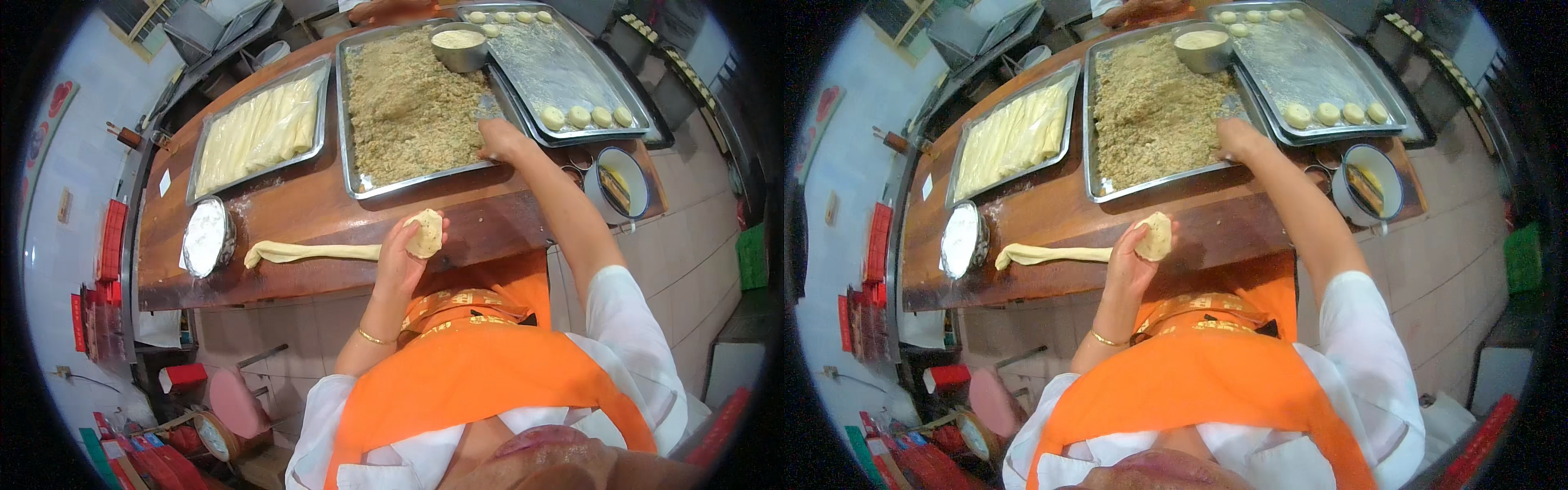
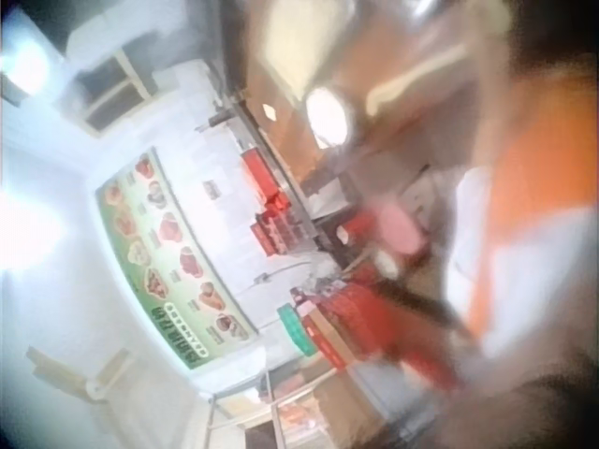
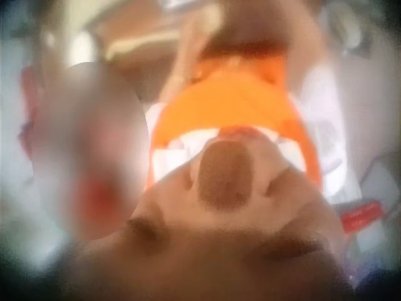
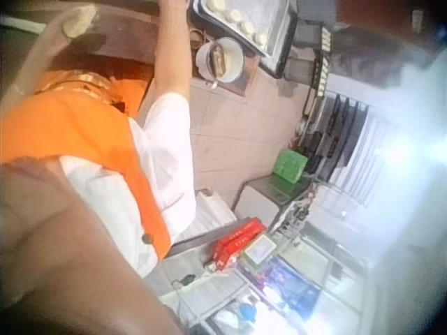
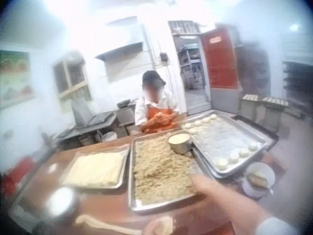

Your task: The person prepares bread rolls by hand by taking pieces of dough, flattening them, adding a filling from a tray, and rolling them into balls on a wooden table.

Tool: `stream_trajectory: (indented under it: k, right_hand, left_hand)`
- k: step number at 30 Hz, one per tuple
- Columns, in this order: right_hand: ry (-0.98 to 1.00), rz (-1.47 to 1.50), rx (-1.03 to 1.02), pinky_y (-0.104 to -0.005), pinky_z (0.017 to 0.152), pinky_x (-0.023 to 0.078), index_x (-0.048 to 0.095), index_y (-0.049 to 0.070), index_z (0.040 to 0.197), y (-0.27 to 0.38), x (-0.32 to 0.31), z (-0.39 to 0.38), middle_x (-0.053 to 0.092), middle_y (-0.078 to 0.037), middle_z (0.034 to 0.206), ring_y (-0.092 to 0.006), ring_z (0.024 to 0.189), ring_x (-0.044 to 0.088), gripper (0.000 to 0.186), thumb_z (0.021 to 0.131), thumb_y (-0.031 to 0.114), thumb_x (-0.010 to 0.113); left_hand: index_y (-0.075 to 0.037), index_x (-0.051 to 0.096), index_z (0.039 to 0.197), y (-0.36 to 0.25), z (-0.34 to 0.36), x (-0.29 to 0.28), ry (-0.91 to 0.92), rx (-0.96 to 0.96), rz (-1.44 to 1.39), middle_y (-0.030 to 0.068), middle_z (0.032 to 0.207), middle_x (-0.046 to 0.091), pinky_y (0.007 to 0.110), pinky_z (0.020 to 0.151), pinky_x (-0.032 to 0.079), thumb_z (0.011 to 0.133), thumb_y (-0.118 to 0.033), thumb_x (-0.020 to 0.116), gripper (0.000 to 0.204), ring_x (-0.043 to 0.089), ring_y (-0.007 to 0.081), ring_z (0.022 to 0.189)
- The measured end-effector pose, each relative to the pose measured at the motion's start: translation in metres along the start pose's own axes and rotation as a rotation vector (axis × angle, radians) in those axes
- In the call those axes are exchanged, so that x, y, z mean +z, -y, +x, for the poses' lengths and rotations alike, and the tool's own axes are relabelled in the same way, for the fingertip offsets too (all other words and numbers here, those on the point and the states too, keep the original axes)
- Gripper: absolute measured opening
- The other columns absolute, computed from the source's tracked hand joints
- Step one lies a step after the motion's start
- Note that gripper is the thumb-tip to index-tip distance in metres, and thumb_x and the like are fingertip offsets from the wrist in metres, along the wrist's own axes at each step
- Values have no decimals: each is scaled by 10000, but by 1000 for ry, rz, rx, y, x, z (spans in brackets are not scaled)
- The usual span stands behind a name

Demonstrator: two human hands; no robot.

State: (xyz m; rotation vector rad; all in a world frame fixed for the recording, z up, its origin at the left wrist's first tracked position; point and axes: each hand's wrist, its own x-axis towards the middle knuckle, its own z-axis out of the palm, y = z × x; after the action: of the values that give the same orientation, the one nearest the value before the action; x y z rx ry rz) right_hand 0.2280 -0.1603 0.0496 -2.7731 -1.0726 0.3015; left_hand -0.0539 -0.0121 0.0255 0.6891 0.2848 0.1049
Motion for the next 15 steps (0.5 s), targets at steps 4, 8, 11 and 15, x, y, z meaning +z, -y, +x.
stream_trajectory:
  k: [4,8,11,15]
  right_hand:
    - [-34,80,-61,-439,935,513,639,17,1156,-2,22,31,669,-244,1118,-392,1121,621,419,753,69,744]
    - [-196,97,-142,-442,954,505,549,58,1333,15,29,38,580,-267,1282,-423,1141,607,523,858,228,688]
    - [-185,-60,-171,-455,956,506,468,99,1426,50,18,19,488,-273,1390,-445,1140,602,582,931,371,606]
    - [-1,-174,-263,-483,891,530,482,98,1388,55,23,30,510,-274,1348,-444,1064,632,534,967,421,544]
  left_hand:
    - [54,509,1243,-6,-15,-11,-26,34,-26,239,1243,615,466,952,553,991,-98,498,295,621,372,1162]
    - [40,503,1226,-13,-25,-21,-57,62,-45,243,1236,617,461,950,553,991,-97,498,272,629,369,1148]
    - [34,499,1212,-13,-26,-29,-58,89,-44,243,1229,618,457,941,555,990,-96,499,257,638,363,1129]
    - [32,494,1212,-9,-26,-32,-40,67,-104,239,1220,618,453,928,556,990,-92,497,255,643,358,1110]
